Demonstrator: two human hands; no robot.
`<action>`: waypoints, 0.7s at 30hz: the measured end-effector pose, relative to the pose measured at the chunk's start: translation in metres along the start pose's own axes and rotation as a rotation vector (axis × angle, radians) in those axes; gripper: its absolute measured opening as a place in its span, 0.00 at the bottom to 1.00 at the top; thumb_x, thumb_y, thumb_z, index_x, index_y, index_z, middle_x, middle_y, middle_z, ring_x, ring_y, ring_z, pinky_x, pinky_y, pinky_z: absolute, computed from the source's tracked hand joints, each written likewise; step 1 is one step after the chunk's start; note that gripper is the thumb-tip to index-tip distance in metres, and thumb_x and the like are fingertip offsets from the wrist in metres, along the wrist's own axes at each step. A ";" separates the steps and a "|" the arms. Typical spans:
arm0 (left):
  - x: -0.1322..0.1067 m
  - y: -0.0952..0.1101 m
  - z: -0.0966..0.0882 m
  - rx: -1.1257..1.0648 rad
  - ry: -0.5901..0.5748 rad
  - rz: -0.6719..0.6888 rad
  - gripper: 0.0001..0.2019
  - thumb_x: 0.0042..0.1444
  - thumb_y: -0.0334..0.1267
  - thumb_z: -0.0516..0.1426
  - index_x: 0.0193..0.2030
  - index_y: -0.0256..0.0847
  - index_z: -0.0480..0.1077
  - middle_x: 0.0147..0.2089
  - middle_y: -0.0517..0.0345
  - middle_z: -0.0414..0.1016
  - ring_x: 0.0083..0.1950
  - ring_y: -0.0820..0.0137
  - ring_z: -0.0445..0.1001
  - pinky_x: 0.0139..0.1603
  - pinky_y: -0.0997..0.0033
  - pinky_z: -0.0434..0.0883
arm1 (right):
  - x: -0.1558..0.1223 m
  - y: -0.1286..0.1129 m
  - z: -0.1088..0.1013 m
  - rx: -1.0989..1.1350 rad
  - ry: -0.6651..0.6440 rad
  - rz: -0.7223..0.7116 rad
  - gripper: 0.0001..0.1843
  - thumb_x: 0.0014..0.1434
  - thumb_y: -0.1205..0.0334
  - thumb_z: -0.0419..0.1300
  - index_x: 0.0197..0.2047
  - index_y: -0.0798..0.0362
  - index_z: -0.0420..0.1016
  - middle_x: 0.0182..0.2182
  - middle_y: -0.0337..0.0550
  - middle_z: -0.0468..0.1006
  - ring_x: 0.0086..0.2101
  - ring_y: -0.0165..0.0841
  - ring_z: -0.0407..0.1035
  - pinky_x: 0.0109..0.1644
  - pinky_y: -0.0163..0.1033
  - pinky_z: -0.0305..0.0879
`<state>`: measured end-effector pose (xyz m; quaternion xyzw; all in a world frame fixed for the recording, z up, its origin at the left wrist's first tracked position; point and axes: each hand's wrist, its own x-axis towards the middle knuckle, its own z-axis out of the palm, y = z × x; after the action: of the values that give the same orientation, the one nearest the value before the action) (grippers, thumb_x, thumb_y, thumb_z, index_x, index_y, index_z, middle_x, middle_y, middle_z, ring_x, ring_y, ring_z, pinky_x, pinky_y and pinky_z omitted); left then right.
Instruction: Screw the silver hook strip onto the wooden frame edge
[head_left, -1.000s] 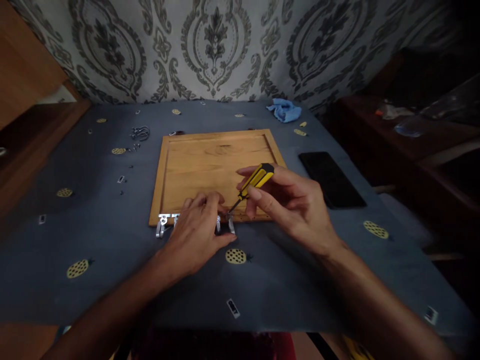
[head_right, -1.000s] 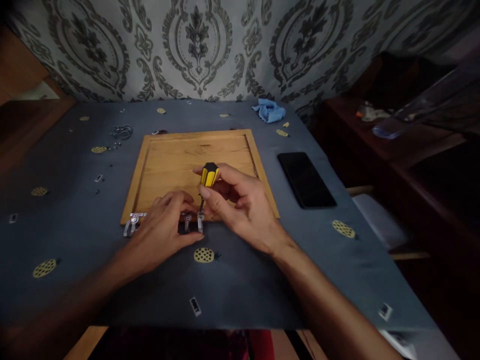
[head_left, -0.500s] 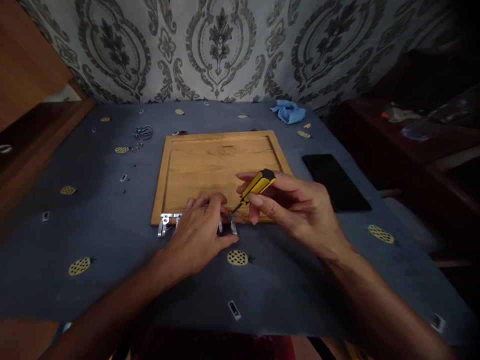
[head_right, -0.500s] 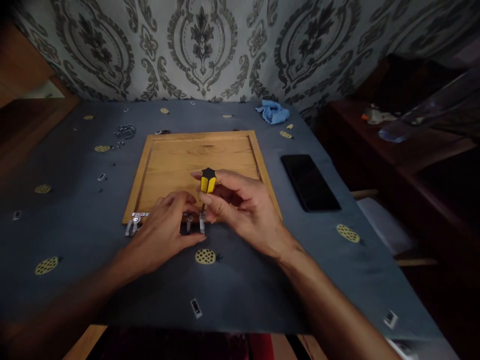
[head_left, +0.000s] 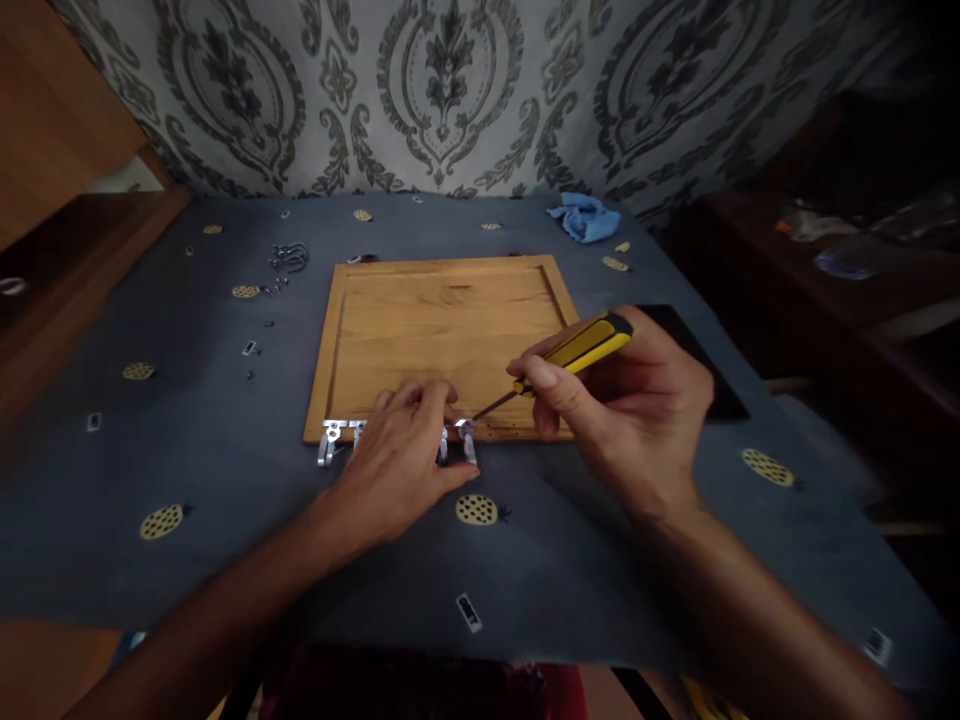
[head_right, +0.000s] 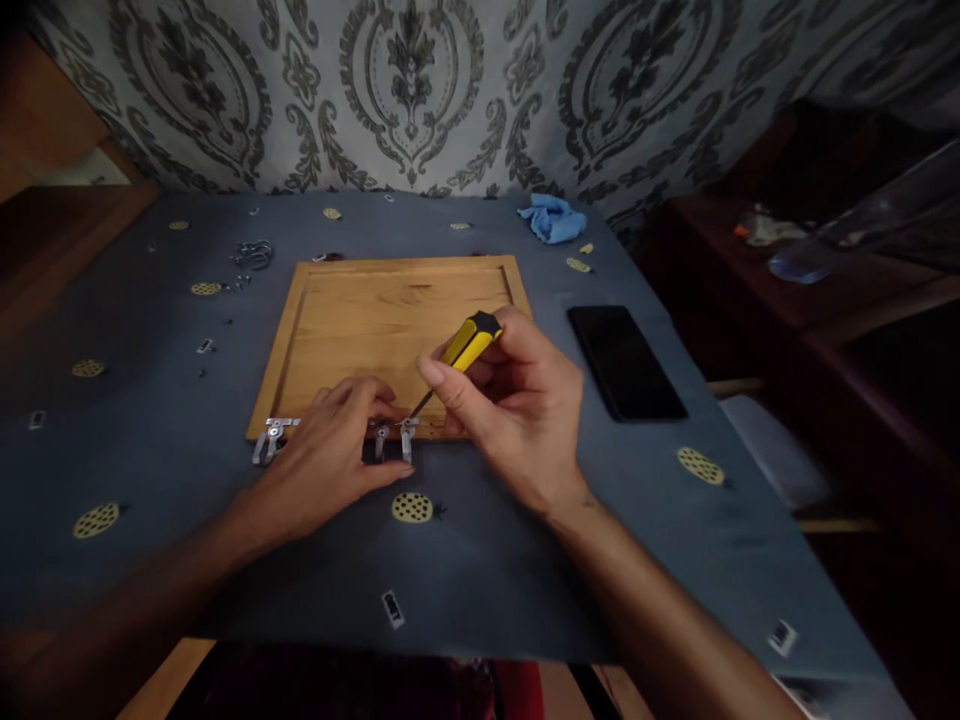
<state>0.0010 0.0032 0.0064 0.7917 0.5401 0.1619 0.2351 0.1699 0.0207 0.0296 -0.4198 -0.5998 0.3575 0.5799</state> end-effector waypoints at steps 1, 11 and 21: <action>0.000 0.000 0.000 -0.001 -0.008 -0.014 0.23 0.47 0.37 0.68 0.44 0.42 0.61 0.48 0.54 0.71 0.52 0.56 0.70 0.52 0.54 0.67 | 0.000 0.001 0.000 -0.003 -0.016 0.004 0.12 0.52 0.55 0.70 0.28 0.47 0.71 0.24 0.35 0.73 0.16 0.25 0.64 0.14 0.34 0.62; -0.001 -0.001 0.001 0.003 0.004 -0.001 0.22 0.48 0.37 0.68 0.44 0.42 0.61 0.47 0.54 0.72 0.51 0.56 0.70 0.51 0.54 0.67 | -0.003 0.011 0.003 0.001 -0.080 0.034 0.14 0.50 0.55 0.71 0.28 0.49 0.71 0.25 0.34 0.72 0.17 0.24 0.64 0.15 0.32 0.63; -0.001 0.000 0.001 -0.009 0.011 -0.006 0.20 0.48 0.37 0.67 0.42 0.42 0.61 0.45 0.55 0.71 0.49 0.57 0.69 0.50 0.54 0.67 | 0.002 0.003 -0.006 0.031 -0.318 0.099 0.11 0.60 0.54 0.62 0.44 0.50 0.76 0.37 0.41 0.79 0.21 0.24 0.70 0.26 0.34 0.72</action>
<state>0.0011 0.0021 0.0058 0.7880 0.5432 0.1680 0.2359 0.1761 0.0231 0.0281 -0.3778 -0.6571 0.4568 0.4657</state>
